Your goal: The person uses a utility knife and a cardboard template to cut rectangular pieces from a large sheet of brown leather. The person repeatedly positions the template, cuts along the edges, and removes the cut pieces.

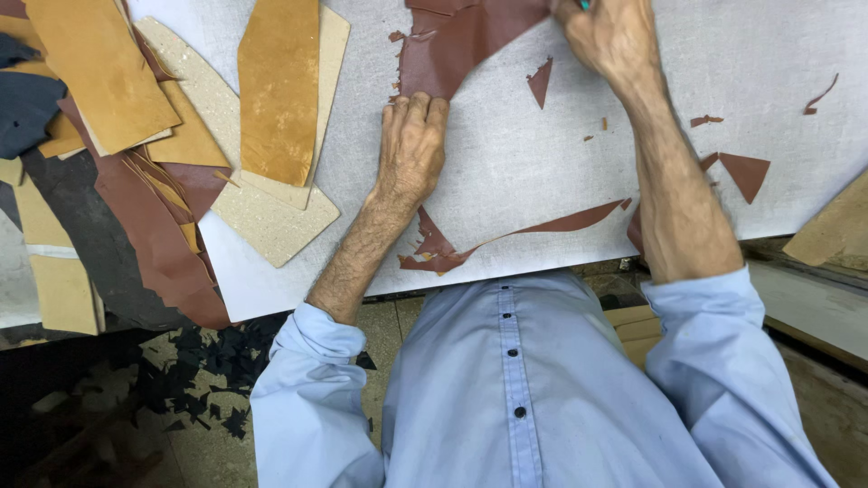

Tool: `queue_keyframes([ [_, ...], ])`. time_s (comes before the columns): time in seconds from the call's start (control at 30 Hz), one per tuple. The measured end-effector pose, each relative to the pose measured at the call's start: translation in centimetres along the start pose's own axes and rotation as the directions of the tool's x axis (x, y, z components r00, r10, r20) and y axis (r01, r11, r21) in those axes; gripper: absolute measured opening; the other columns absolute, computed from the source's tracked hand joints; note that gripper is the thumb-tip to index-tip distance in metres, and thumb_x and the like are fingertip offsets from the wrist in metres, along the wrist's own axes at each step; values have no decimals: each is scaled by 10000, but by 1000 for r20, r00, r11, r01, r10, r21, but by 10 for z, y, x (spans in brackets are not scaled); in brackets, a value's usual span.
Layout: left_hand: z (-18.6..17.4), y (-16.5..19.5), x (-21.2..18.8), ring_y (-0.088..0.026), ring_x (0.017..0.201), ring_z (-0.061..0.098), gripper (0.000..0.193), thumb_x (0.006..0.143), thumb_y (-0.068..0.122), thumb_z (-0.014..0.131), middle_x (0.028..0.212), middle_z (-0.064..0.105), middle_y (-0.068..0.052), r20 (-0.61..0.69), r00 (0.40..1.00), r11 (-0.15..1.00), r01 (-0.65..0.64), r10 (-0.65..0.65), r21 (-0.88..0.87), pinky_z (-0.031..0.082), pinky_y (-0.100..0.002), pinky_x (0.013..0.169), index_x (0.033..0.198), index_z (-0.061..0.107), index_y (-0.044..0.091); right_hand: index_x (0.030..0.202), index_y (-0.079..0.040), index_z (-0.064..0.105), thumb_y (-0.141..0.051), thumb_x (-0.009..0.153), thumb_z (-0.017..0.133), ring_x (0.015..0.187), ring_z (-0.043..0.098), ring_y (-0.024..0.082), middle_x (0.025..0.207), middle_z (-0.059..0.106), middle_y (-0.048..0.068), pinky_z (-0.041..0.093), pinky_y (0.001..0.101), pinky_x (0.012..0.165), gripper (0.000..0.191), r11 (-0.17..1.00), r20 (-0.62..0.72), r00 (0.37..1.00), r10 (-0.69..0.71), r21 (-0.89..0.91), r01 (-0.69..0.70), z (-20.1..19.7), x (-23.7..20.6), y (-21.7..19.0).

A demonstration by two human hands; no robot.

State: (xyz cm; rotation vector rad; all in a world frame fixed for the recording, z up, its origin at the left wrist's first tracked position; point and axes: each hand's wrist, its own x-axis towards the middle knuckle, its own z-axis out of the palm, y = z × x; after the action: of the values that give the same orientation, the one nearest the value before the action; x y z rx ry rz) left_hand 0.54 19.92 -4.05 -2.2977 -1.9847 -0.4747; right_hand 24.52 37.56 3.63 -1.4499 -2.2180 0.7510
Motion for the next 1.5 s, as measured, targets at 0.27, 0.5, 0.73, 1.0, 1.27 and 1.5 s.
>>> queue_keyframes([
  [0.27,-35,1,-12,-366,1181,463,510,870,133,725,1330,490,-251,-17,993,969,-114,113,-217,423,-558,954,1335,597,-32,1005,12,717,-86,990,734,718,634,106,857,711,87,515,277,628,101,913,-76,960,270,338,-230,-15,-173,32],
  [0.5,-8,5,-7,-285,1183,522,373,1004,40,652,1314,535,-144,-12,935,935,-355,355,14,484,-457,975,1376,643,39,985,25,726,-130,981,750,638,556,78,782,684,75,440,242,537,156,875,-68,901,428,280,-394,-2,-212,25],
  [0.73,-27,17,-60,-252,1049,578,338,970,-24,675,1124,610,-126,172,933,944,-328,317,39,504,-440,929,1308,656,-20,977,36,722,-139,956,734,548,544,134,803,697,86,474,305,491,177,906,27,915,403,130,-403,-10,-223,26],
  [1.0,-10,88,-72,-447,1474,306,809,959,512,656,1576,358,-285,196,947,954,-210,253,-214,269,-594,1224,1494,469,-65,1139,112,690,-65,1022,652,733,639,209,915,684,210,525,342,606,216,994,-73,995,69,-79,-75,-20,-238,33],
  [1.27,10,101,-54,-350,1571,181,843,990,581,641,1694,227,-130,151,971,965,-151,185,-214,142,-554,1317,1616,360,91,1067,92,678,-190,980,821,624,648,189,827,689,176,510,323,477,327,990,-38,989,140,5,-140,10,-214,20],
  [1.5,-27,91,-55,-428,1527,196,906,895,546,743,1650,231,-200,229,970,968,-20,79,-251,130,-668,1257,1564,382,53,946,42,681,-156,1030,757,577,554,172,770,655,115,453,326,474,228,954,4,968,250,169,-248,7,-222,21],
])
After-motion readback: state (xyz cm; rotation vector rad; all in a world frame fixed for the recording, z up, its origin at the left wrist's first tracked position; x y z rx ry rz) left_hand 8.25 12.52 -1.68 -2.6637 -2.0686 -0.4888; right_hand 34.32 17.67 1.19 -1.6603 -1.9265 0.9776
